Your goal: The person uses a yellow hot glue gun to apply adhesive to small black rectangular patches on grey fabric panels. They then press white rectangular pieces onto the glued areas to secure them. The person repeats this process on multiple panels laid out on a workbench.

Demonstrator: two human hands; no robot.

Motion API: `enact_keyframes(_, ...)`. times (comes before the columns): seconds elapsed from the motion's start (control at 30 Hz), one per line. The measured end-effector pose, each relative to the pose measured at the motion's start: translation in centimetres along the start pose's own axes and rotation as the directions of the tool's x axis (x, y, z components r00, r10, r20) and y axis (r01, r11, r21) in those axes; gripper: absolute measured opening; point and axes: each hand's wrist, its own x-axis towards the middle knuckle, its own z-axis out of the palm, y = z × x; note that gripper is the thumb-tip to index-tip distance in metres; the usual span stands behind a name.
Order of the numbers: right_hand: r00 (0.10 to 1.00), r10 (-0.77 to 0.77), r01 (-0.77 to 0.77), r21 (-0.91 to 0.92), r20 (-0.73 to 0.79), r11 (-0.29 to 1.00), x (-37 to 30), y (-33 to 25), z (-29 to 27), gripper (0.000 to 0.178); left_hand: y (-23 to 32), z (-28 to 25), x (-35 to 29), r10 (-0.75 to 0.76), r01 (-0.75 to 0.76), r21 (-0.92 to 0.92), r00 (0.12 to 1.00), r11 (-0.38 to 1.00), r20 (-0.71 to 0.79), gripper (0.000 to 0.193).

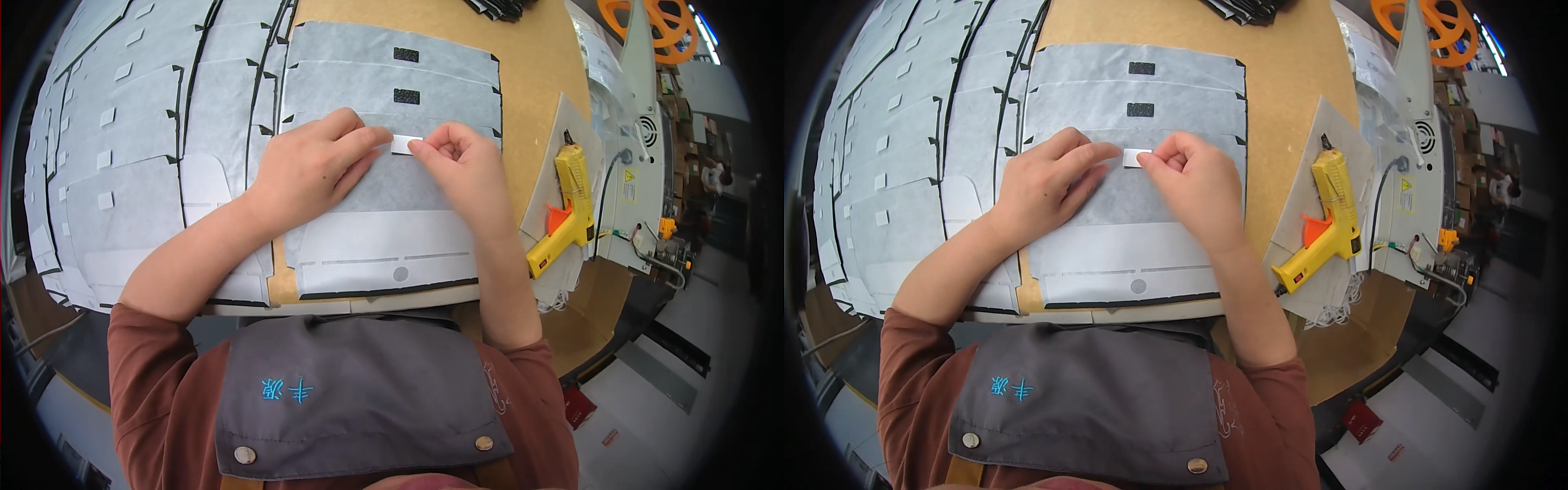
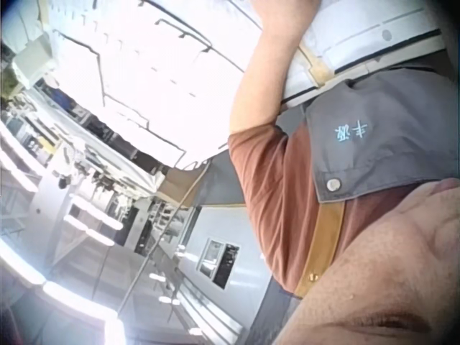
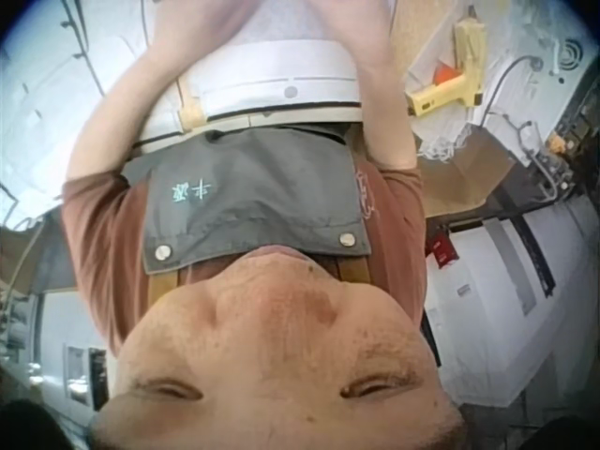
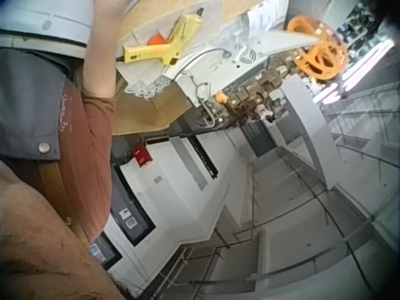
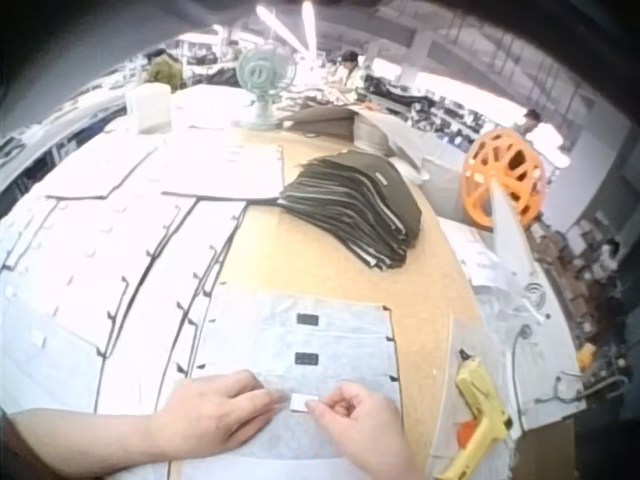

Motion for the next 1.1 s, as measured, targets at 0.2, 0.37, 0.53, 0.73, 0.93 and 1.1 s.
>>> enact_keyframes(0.2, 0.999, -0.012, 0.012, 0.014, 0.038, 1.000, 0.2, 0.1, -0.5, 0.023, -0.1, 0.2, -0.2, 0.021, -0.022, 0.030, 0.999, 0.999, 0.042, 0.026)
enact_keyframes(0.37, 0.999, -0.025, 0.027, -0.061, 0.034, 0.998, 0.1, 0.2, -0.4, 0.025, -0.1, 0.3, -0.1, 0.036, -0.043, 0.088, 0.996, 0.995, 0.076, 0.026)
enact_keyframes(0.53, 0.969, -0.199, 0.164, -0.220, -0.149, 0.962, -1.5, 0.0, -0.6, 0.018, -0.1, 0.6, -0.2, 0.078, -0.080, 0.107, 0.997, 0.991, 0.021, 0.033)
enact_keyframes(0.73, 0.824, -0.566, 0.473, -0.544, -0.006, 0.693, -3.5, 1.9, -0.8, 0.032, -0.2, 0.8, -0.5, 0.136, -0.142, 0.185, 0.990, 0.973, 0.042, 0.038)
enact_keyframes(0.93, 0.832, -0.555, 0.452, -0.609, 0.023, 0.652, -3.6, 2.2, -0.2, 0.041, -0.2, 1.0, -0.6, 0.108, -0.114, 0.186, 0.993, 0.976, 0.043, 0.037)
enact_keyframes(1.1, 0.842, -0.539, 0.418, -0.628, -0.003, 0.656, -3.6, 2.2, -0.2, 0.041, -0.1, 1.0, -0.5, 0.095, -0.101, 0.185, 0.995, 0.977, 0.044, 0.034)
